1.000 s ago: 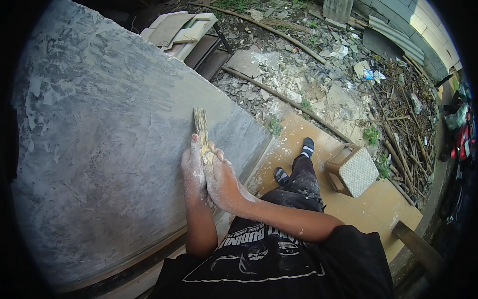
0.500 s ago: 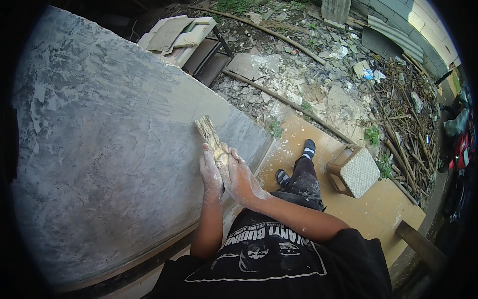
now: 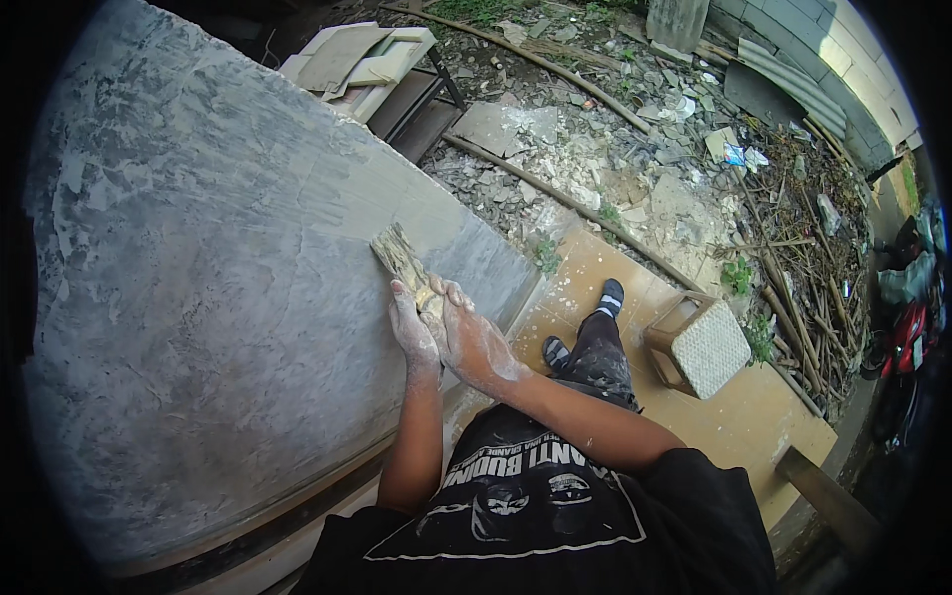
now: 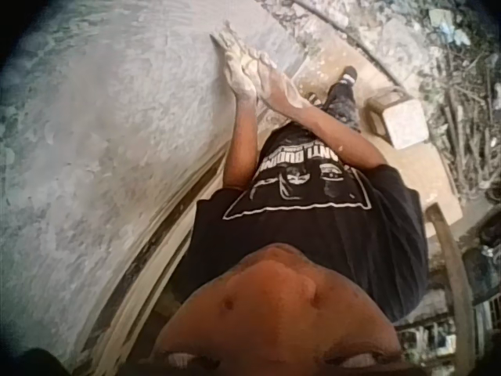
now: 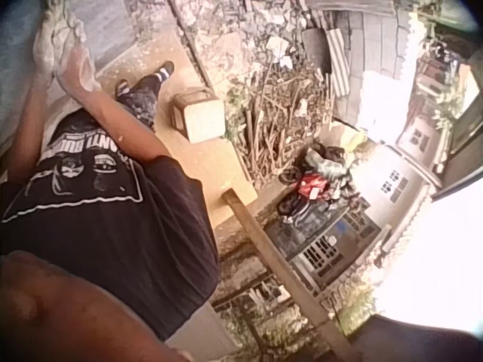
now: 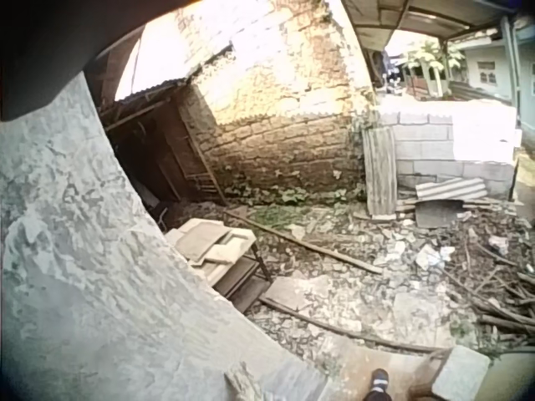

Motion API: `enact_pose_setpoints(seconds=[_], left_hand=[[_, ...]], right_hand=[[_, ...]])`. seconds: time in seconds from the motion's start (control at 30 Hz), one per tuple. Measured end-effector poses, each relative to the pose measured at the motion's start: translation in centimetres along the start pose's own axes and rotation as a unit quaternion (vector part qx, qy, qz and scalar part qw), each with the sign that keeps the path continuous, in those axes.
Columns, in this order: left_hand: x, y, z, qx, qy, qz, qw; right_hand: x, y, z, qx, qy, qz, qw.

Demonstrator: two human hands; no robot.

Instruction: The person applies and smooths wall putty onto a concrete wall using a putty knife.

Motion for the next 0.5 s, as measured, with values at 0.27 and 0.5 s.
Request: enact_pose_setpoints(seconds=[0.27, 0.5], left_hand=[[-0.4, 0.5, -0.4, -0.032, -0.007, 0.014, 0.999], [-0.6, -0.9, -0.2, 0.031, 0.025, 0.037, 0.999]], right_hand=[[2.4, 0.8, 0.3, -0.018, 0.008, 0.017, 1.0], [2.3, 0.7, 0.6, -0.021, 0.011, 0.009, 1.0]])
Point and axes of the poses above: each hand's wrist, its own z-axis towards the middle knuckle, its own y-axis out of the back of the hand, x = y × z, the point moved 10 cm from there along z, towards the middle knuckle, and after that the axes turned 13 degrees about y, right-handed, at the moved point
